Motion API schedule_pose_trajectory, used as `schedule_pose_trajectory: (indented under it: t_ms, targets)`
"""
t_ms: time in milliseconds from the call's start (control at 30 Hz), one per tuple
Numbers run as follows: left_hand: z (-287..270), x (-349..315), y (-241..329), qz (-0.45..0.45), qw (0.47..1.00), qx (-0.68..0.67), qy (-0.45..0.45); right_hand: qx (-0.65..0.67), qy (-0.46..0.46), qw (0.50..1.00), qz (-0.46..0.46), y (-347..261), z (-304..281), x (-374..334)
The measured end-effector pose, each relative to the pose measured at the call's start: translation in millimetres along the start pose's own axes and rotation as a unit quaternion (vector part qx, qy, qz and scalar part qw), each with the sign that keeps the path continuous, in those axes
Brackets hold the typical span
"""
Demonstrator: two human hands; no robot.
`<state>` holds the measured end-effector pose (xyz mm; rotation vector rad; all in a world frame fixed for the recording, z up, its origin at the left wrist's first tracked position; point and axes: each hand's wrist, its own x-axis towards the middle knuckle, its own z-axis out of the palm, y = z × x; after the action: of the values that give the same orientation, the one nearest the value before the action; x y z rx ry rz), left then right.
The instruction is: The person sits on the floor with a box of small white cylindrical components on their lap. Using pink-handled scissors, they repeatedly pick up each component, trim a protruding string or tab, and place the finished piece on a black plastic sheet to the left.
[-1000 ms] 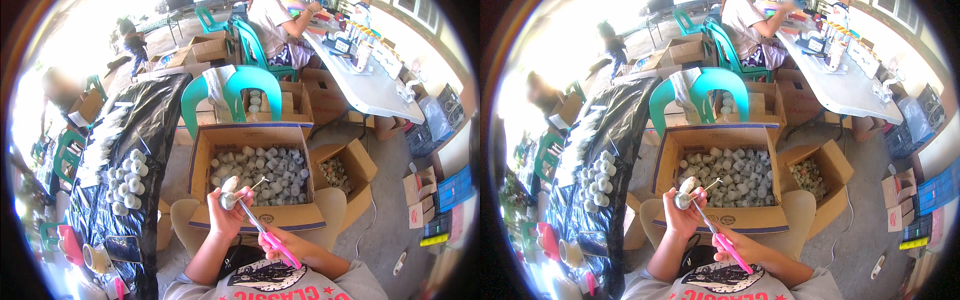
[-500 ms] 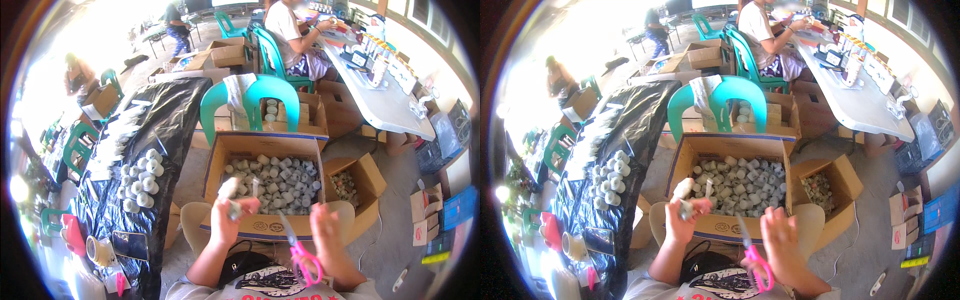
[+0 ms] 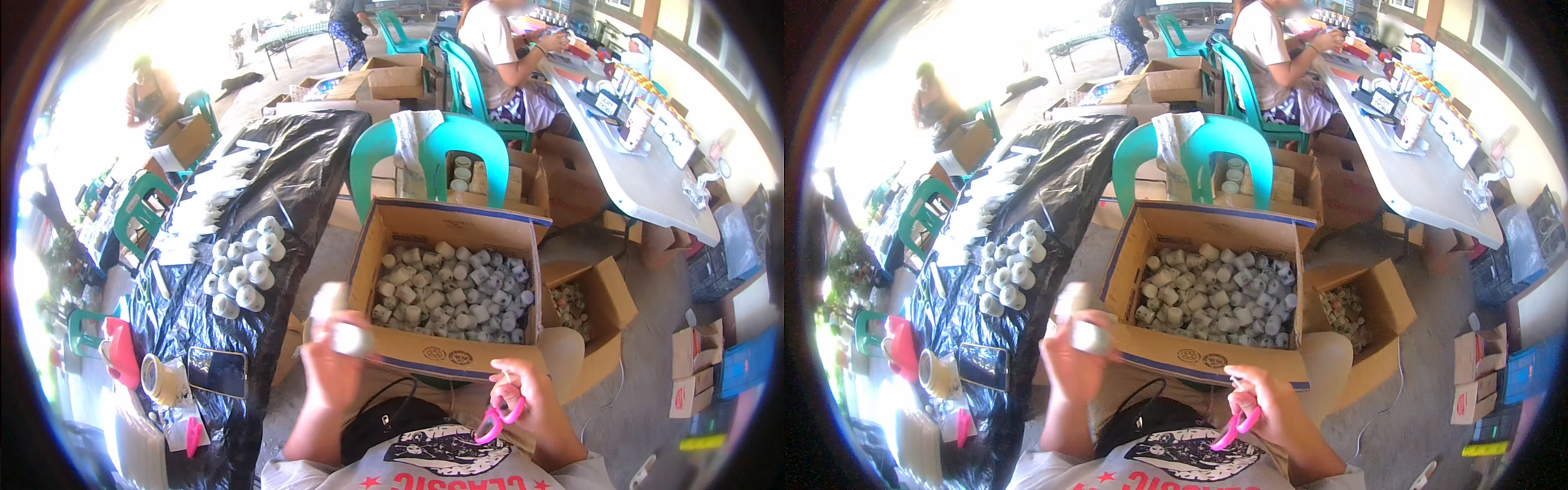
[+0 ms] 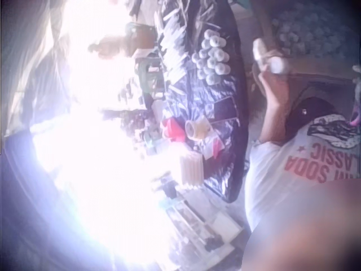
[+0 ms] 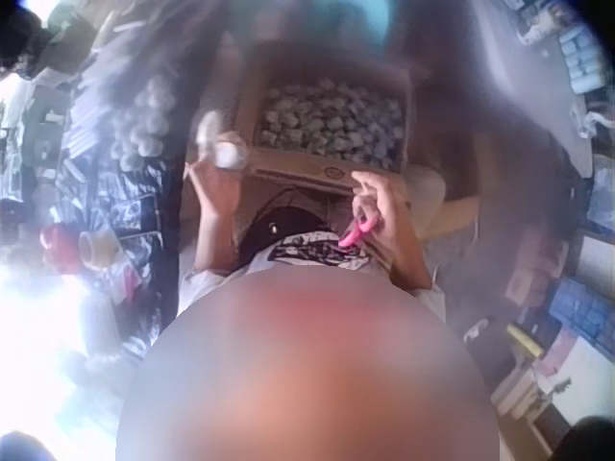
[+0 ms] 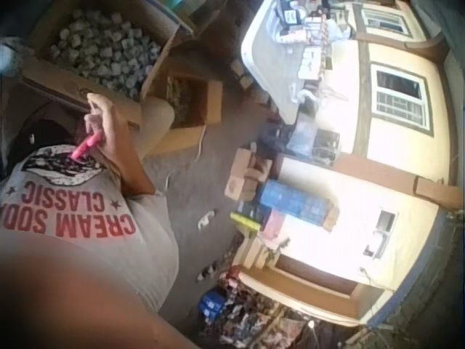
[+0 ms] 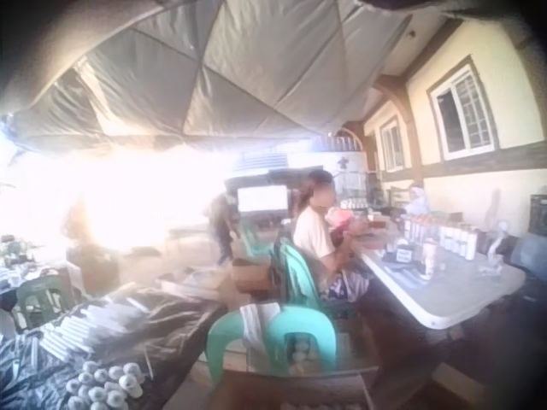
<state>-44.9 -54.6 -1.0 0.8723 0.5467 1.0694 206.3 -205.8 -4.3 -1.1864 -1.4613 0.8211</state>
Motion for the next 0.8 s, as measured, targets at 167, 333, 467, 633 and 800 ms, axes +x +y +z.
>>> schedule_pose_trajectory:
  t_ms: [167,333,467,633,800]
  targets:
    - [-56.9,-14.4,37.0,0.204,0.519,0.770,0.310,-0.041,0.014,0.998,-0.041,8.8,-8.4,1.8]
    - [-87.8,-8.7,67.2,0.113,0.481,0.770,0.403,-0.104,0.000,0.993,0.054,4.6,-11.7,8.4]
    - [-98.8,-1.4,68.9,0.121,0.476,0.765,0.416,-0.080,0.052,0.989,0.110,7.9,-7.3,6.4]
    - [-104.2,6.3,56.8,0.139,0.468,0.773,0.406,-0.092,0.045,0.987,0.125,12.9,-11.9,0.2]
    - [-93.7,14.4,48.6,0.144,0.388,0.830,0.375,-0.136,0.022,0.988,0.068,12.4,-16.3,1.8]
